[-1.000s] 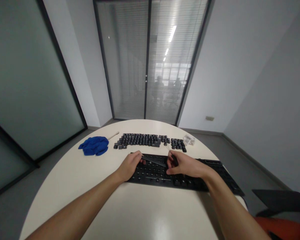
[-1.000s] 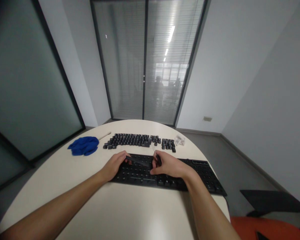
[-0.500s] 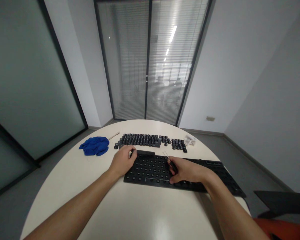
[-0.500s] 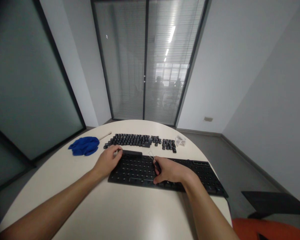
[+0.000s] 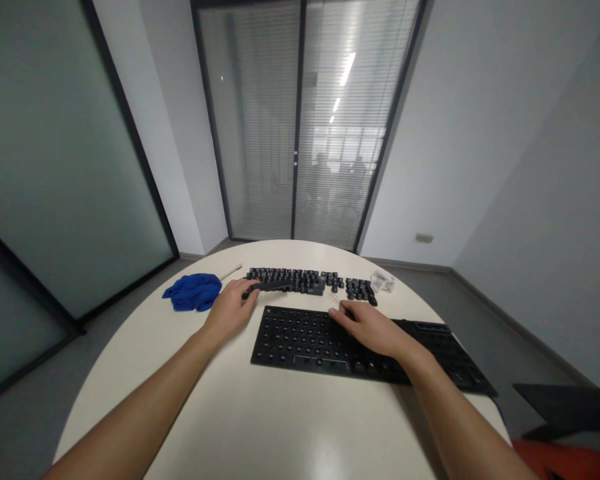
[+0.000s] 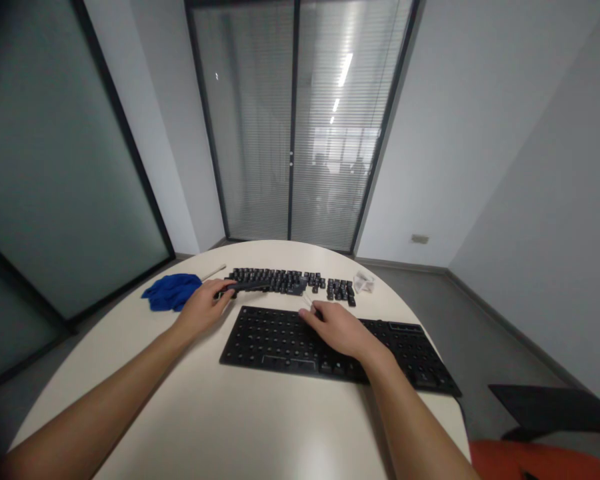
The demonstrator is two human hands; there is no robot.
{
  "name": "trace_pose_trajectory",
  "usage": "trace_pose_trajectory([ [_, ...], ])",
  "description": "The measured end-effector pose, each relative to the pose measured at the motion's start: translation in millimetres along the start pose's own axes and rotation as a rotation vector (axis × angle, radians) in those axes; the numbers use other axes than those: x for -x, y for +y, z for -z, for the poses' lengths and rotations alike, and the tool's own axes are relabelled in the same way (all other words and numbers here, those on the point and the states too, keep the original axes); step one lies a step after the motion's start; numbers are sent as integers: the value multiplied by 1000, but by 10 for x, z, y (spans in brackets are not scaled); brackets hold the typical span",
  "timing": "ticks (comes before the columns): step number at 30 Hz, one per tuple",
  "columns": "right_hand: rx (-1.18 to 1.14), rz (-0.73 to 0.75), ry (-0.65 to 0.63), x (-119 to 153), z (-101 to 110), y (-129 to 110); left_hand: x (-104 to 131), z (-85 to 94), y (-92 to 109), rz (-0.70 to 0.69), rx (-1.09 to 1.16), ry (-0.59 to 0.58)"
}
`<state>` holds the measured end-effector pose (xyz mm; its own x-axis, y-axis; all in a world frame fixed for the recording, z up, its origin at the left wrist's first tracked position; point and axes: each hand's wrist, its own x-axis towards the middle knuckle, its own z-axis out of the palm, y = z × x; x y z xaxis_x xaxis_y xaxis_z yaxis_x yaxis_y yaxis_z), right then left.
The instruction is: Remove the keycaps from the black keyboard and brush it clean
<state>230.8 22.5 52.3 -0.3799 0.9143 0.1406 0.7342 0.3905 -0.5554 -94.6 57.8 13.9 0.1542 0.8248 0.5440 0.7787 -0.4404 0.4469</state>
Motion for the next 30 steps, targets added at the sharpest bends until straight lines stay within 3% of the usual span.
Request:
trace_pose_trajectory([
  [4,89,-1,59,-21,-4,28,-9,-25,-68,6,40,-15],
  [9,76,145,-11,-13,-58,75,-25,-45,-81,48,174,-17],
  [18,70,134,-63,-21,-96,58,-27,-111,-33,161,332,-32],
  [23,89,150,-68,-24,-97,36,2,-127,-33,88,167,-70],
  [30,103,148,-69,-25,-105,12,12,-155,-56,-66,-22,-36],
])
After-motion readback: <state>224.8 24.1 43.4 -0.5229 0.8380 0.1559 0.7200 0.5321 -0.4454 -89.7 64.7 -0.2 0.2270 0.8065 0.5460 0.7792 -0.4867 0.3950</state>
